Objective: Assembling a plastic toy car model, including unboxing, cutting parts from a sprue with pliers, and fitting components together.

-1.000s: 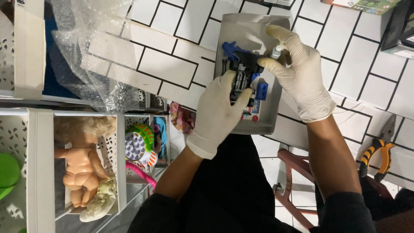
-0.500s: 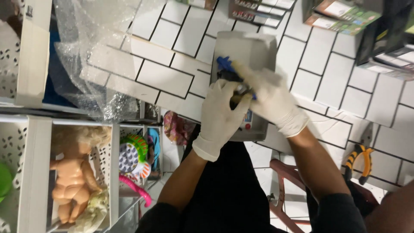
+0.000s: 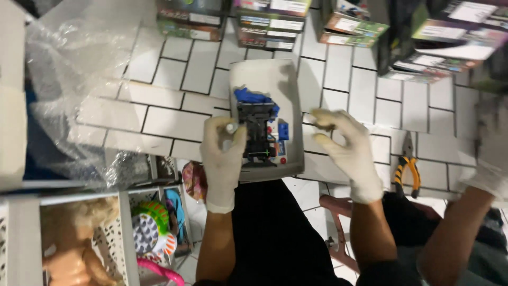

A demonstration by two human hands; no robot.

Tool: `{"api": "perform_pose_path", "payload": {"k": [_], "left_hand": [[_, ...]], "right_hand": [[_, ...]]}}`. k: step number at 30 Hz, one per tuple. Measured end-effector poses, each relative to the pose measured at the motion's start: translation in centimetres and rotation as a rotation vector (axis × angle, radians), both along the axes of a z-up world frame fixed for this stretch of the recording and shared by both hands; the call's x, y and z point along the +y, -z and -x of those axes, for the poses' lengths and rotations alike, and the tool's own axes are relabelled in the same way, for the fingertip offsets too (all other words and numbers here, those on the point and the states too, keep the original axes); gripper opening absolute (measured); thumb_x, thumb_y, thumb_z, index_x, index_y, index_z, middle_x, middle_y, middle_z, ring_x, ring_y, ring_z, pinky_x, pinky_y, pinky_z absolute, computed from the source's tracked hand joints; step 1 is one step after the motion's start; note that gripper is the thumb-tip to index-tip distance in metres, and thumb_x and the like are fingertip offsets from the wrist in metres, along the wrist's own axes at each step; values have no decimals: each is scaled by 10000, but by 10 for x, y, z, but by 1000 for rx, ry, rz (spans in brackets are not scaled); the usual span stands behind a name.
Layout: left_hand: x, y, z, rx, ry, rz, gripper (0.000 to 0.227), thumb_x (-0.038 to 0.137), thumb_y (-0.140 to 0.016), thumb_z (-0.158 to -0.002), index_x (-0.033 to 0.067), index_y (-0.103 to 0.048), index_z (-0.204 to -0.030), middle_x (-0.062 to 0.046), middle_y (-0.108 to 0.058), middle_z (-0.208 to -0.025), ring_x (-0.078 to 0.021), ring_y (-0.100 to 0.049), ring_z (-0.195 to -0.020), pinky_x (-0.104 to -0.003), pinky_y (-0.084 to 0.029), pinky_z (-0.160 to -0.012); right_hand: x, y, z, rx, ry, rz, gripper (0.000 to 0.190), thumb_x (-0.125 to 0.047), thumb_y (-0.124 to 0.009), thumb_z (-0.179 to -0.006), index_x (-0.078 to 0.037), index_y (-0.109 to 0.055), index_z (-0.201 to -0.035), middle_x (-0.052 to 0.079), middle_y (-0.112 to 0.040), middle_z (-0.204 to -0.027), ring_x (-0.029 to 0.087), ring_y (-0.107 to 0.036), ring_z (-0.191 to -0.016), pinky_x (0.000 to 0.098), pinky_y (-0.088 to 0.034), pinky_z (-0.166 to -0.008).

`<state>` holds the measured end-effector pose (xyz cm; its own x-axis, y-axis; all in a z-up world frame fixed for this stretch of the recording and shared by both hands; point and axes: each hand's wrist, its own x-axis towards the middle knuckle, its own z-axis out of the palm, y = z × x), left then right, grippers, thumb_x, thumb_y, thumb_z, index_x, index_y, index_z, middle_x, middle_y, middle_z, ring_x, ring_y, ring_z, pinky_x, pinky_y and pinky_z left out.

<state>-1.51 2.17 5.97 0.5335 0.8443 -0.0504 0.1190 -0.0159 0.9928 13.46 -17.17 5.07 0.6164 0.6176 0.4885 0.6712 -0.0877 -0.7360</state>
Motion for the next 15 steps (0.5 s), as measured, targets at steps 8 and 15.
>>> {"api": "perform_pose_path", "payload": {"k": [8,15], "left_hand": [[-14,-6,12,-98,143,83,207,62,-687,-858,76,-709,-1063,-47,-737,-1022,-149,-699,-915,-254,-575,-851],[-20,-13,12,-163,325,-149,145,98,-666,-888,78,-693,-1028,-72,-728,-1018,-166,-651,-843,-265,-581,-731]], "right_hand": [[-151,42,13,-364,730,355,145,88,-741,-914,-33,-718,-992,134,-684,-1083,297,-660,-1033,411,-451,-966],[-168,78,15,30,1000,593,414,-311,-844,-862,-5,-673,-1083,153,-675,-1023,369,-626,-934,488,-473,-847]]}}
